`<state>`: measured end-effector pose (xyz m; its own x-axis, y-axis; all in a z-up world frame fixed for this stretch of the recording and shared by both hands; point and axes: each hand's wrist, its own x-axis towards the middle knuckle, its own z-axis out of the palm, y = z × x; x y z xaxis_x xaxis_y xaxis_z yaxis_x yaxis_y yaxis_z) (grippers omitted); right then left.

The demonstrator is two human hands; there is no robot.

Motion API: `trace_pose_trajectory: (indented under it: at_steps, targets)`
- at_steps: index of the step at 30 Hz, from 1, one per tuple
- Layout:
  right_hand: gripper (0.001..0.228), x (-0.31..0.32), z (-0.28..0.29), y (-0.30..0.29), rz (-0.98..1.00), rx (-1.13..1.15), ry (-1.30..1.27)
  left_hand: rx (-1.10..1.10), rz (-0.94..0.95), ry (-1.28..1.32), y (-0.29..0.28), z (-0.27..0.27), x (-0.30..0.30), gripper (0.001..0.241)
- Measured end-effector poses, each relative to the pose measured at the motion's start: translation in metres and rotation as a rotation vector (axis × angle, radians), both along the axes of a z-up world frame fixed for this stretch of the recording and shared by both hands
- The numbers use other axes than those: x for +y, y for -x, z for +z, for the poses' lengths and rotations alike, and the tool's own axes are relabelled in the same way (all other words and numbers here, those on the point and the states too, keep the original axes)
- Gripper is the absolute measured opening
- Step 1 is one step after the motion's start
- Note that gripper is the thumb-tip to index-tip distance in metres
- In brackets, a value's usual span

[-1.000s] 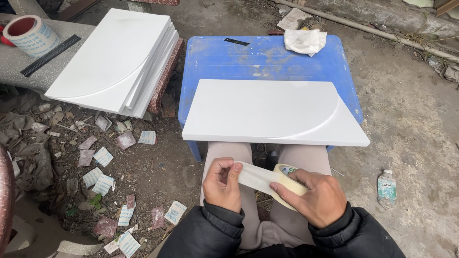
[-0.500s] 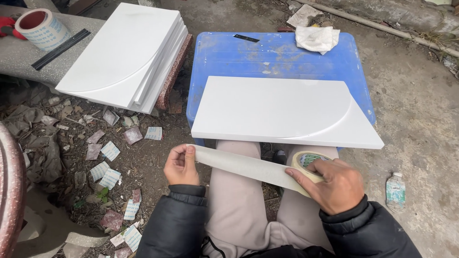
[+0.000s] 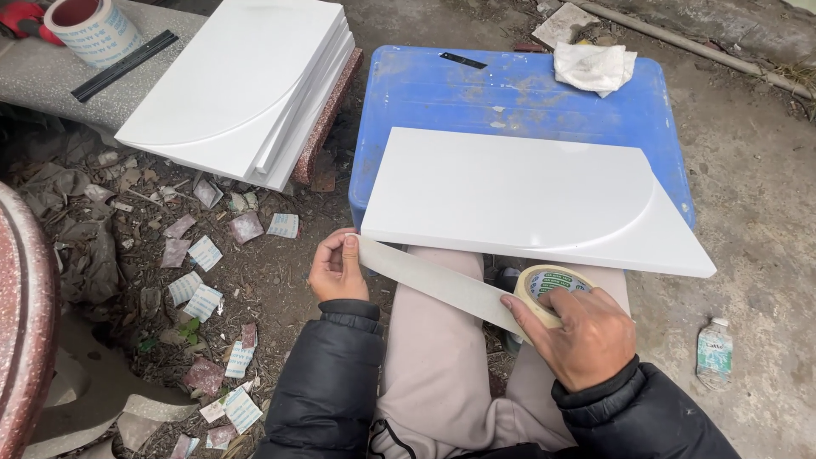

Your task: Applying masking tape to the curved edges of white furniture panels

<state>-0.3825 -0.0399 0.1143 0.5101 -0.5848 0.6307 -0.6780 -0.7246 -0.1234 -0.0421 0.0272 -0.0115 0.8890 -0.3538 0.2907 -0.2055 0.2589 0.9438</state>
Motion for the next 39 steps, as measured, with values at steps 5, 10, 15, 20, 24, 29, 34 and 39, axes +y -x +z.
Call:
trace_pose_trajectory:
  at_steps: [5, 10, 15, 20, 24, 29, 34, 39]
  targets:
    - [0.065, -0.002, -0.004, 0.001, -0.017, 0.01, -0.005, -0.021, -0.024, 0.031, -0.001, 0.0, -0.005, 0.005]
    - [0.061, -0.002, -0.009, 0.004, -0.075, 0.022, -0.014, -0.025, -0.028, 0.048, -0.003, -0.003, -0.007, 0.007]
    - [0.067, -0.003, -0.01, 0.004, -0.088, 0.02, -0.03, -0.018, -0.028, 0.009, -0.003, -0.002, -0.008, 0.011]
    - [0.07, -0.005, -0.008, 0.003, -0.075, 0.029, -0.034, -0.033, -0.027, 0.017, -0.004, -0.004, -0.01, 0.012]
    - [0.064, -0.008, -0.017, 0.005, -0.099, 0.027, -0.018, -0.039, -0.032, 0.007, -0.005, -0.004, -0.01, 0.012]
    - [0.062, -0.008, -0.015, 0.005, -0.085, 0.023, -0.016, -0.039, -0.042, 0.014, -0.006, -0.005, -0.01, 0.011]
    - [0.064, -0.008, -0.014, 0.004, -0.082, 0.024, -0.028, -0.054, -0.055, 0.038, -0.007, -0.007, -0.011, 0.011]
    - [0.069, -0.009, -0.014, 0.004, -0.097, 0.029, -0.047, -0.062, -0.055, 0.032, -0.007, -0.004, -0.01, 0.012]
